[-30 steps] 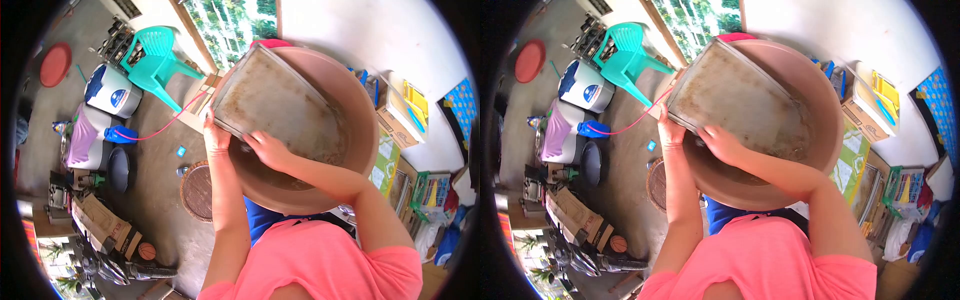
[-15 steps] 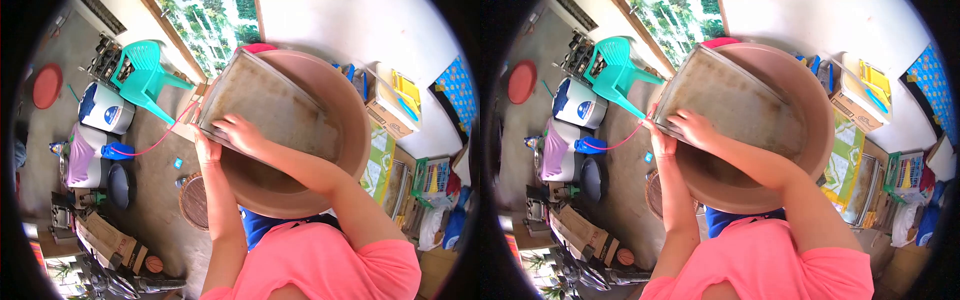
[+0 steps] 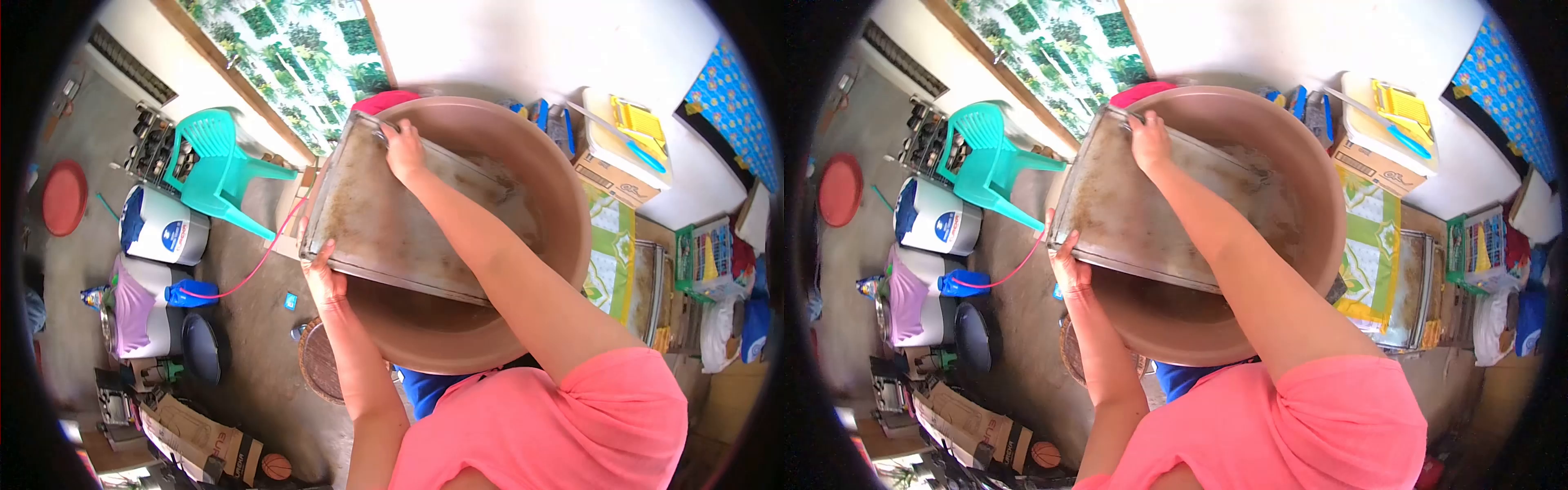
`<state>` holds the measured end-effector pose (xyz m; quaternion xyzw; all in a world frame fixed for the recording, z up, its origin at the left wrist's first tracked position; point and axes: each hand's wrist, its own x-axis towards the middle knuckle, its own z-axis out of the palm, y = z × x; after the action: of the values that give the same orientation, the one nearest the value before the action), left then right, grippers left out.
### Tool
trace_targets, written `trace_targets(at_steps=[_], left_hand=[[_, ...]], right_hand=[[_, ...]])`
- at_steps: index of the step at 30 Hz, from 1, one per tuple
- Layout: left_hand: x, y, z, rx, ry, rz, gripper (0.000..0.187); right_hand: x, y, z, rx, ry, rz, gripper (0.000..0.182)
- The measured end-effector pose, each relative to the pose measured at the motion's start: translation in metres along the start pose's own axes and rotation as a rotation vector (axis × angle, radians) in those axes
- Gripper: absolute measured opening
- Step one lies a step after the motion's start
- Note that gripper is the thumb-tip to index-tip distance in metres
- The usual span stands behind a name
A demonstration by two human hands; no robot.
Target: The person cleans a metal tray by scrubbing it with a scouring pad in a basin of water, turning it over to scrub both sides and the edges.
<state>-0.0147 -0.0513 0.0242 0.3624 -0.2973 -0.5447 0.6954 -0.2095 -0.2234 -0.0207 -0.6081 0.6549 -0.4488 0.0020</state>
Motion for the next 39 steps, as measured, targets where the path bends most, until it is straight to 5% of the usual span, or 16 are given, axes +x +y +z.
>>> trace_targets(at_steps=[14,20,25,28,31,35,39], left_hand=[[0.009,-0.008,-0.011,-0.005,-0.015,0.013,0.078],[0.012,-0.015,-0.015,-0.016,0.048,0.003,0.068],[0.020,-0.024,-0.024,-0.029,0.087,0.026,0.061],[0.016,-0.023,-0.021,-0.053,0.070,0.020,0.058],[0.015,-0.020,-0.026,-0.223,0.072,-0.084,0.053],[0.011,-0.009,-0.023,-0.414,-0.123,-0.184,0.054],[0.015,-0.018,-0.020,-0.055,0.189,-0.087,0.048]], right_hand=[[-0.121,0.195,-0.098,-0.480,-0.365,0.491,0.030],[-0.170,0.172,-0.109,-0.524,-0.560,0.618,0.030],[-0.219,0.119,-0.137,-0.489,-0.996,0.174,0.023],[-0.234,0.083,-0.148,-0.403,-1.076,0.218,0.027],[-0.248,0.041,-0.156,-0.285,-0.943,0.379,0.026],[-0.235,0.020,-0.177,-0.153,-1.056,0.129,0.027],[-0.216,0.022,-0.192,0.021,-0.881,0.185,0.028]])
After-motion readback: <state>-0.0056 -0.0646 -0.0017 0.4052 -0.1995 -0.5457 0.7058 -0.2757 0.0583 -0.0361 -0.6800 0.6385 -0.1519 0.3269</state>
